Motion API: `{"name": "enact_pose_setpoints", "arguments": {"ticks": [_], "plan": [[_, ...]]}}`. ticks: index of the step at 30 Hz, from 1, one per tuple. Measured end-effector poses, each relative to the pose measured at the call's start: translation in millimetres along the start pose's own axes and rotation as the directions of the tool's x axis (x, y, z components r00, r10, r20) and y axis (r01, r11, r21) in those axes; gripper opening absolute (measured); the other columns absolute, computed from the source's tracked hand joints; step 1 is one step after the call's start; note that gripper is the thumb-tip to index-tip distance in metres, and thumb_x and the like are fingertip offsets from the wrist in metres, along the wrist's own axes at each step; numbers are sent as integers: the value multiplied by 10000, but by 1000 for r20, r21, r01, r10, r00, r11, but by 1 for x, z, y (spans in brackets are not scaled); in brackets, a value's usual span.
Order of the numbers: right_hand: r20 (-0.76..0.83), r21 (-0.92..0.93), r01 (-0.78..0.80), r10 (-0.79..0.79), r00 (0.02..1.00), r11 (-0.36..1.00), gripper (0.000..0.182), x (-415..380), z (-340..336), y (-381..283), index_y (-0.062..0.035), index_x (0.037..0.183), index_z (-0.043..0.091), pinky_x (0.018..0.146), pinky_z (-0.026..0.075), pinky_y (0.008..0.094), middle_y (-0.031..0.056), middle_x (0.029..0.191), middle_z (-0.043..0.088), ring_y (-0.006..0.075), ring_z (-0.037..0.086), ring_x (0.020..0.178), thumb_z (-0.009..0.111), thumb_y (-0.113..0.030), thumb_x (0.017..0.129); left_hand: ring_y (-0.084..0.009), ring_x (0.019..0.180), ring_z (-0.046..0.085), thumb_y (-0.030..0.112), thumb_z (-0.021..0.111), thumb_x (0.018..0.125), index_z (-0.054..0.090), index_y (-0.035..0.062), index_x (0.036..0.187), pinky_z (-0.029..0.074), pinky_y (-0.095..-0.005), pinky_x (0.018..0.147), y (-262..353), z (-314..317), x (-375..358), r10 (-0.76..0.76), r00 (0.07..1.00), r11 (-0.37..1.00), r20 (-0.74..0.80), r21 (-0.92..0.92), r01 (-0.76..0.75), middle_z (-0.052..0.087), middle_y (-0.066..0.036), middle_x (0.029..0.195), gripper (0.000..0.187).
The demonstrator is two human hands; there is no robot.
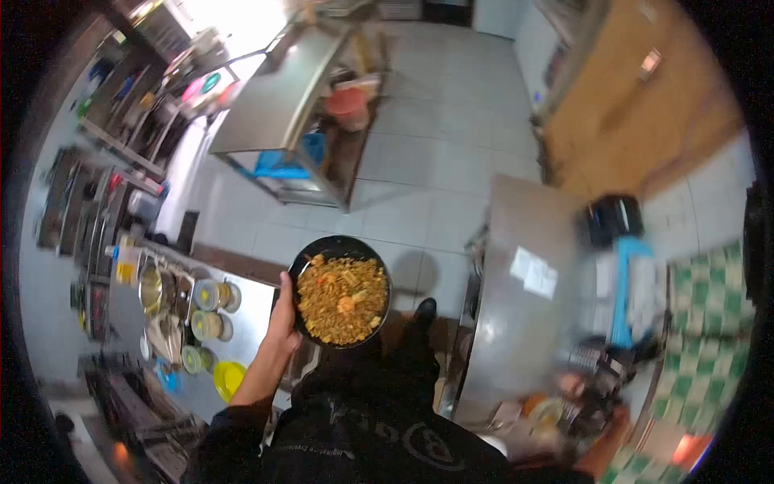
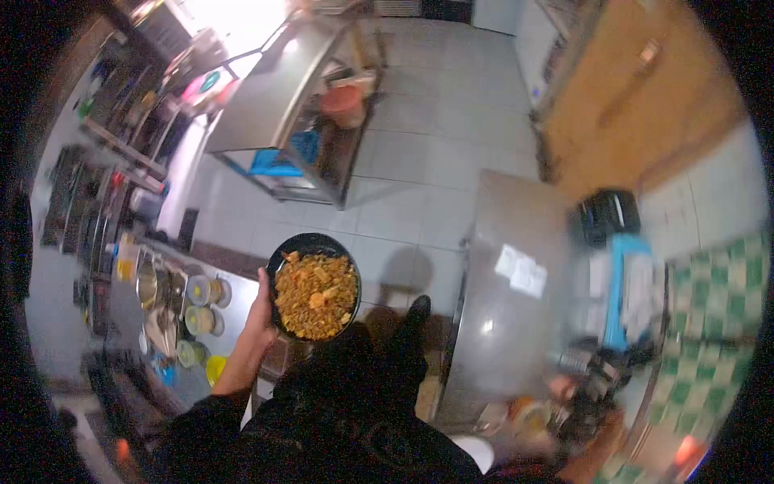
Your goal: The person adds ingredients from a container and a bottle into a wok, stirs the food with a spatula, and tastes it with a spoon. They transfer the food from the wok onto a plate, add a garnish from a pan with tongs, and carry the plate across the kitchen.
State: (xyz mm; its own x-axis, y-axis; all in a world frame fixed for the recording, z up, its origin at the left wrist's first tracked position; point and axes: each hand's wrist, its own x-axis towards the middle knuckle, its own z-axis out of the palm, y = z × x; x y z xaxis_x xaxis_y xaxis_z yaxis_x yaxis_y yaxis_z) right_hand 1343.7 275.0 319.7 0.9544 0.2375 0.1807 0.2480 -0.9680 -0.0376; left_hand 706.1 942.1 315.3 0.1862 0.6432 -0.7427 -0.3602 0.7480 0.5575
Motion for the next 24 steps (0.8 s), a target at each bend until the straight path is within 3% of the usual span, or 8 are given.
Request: {"name": "enact_pose_setpoints", "arguments": {"ticks": [2, 3, 5, 11, 14, 20, 23, 24], "plan": [[35, -15, -126, 127, 991, 992, 382, -50, 11, 39, -56, 1222, 631, 866, 500, 455, 195, 1065, 681, 357, 649, 1003, 573, -302, 936, -237, 1204, 583, 631, 448, 971, 518, 43, 1367, 494, -395, 1013, -18, 5, -66, 50, 994, 998, -102, 39, -46, 597, -113, 1325, 713], [46, -31, -135, 137, 990, 990, 385, -59, 8, 37, -60, 1229, 626, 871, 498, 454, 195, 1075, 678, 356, 647, 1009, 574, -306, 937, -237, 1204, 583, 631, 448, 971, 518, 43, 1367, 494, -395, 1013, -18, 3, -64, 67, 991, 998, -118, 24, -65, 597, -113, 1325, 713], [53, -54, -171, 173, 983, 984, 393, -75, 9, 23, -70, 1244, 617, 882, 494, 451, 195, 1094, 671, 354, 643, 1022, 574, -313, 938, -239, 1190, 592, 636, 456, 966, 535, 50, 1351, 495, -410, 1014, -26, -7, -41, 73, 996, 995, 58, -79, -68, 602, -117, 1320, 705], [123, -65, -166, 173, 977, 984, 420, -93, 41, -22, -97, 1287, 590, 913, 482, 442, 197, 1151, 649, 347, 633, 1061, 576, -333, 940, -257, 1193, 596, 679, 388, 962, 530, 93, 1373, 492, -444, 1015, -15, 18, -8, 98, 995, 995, 24, 16, -98, 578, -95, 1376, 730], [174, -66, -122, 132, 976, 990, 435, -64, 59, -56, -111, 1309, 576, 929, 476, 437, 198, 1180, 638, 344, 628, 1080, 577, -344, 942, -268, 1254, 551, 738, 430, 908, 519, 117, 1397, 435, -515, 1061, 1, 61, 10, 16, 991, 993, -129, 119, -1, 564, -94, 1396, 795], [263, -48, -50, 61, 963, 998, 468, -24, 88, -119, -138, 1353, 549, 961, 465, 428, 199, 1237, 617, 338, 618, 1118, 579, -365, 944, -288, 1296, 517, 734, 402, 921, 523, 105, 1393, 421, -519, 1077, 33, 68, 105, 46, 996, 994, 77, -104, -38, 552, -100, 1411, 795], [306, -49, 18, -2, 952, 999, 485, 6, 99, -162, -152, 1375, 535, 977, 459, 423, 200, 1265, 606, 334, 613, 1138, 580, -375, 946, -264, 1292, 519, 690, 380, 958, 501, 84, 1403, 407, -433, 1098, 76, 89, 140, 212, 973, 975, -90, -48, -216, 535, -106, 1427, 761], [322, -51, 41, -22, 947, 998, 491, 14, 104, -178, -157, 1382, 531, 982, 457, 422, 200, 1275, 602, 333, 611, 1144, 580, -378, 946, -257, 1294, 516, 678, 368, 966, 493, 80, 1407, 405, -417, 1104, 95, 94, 148, 184, 964, 975, -193, -89, -203, 531, -108, 1431, 753]]}}
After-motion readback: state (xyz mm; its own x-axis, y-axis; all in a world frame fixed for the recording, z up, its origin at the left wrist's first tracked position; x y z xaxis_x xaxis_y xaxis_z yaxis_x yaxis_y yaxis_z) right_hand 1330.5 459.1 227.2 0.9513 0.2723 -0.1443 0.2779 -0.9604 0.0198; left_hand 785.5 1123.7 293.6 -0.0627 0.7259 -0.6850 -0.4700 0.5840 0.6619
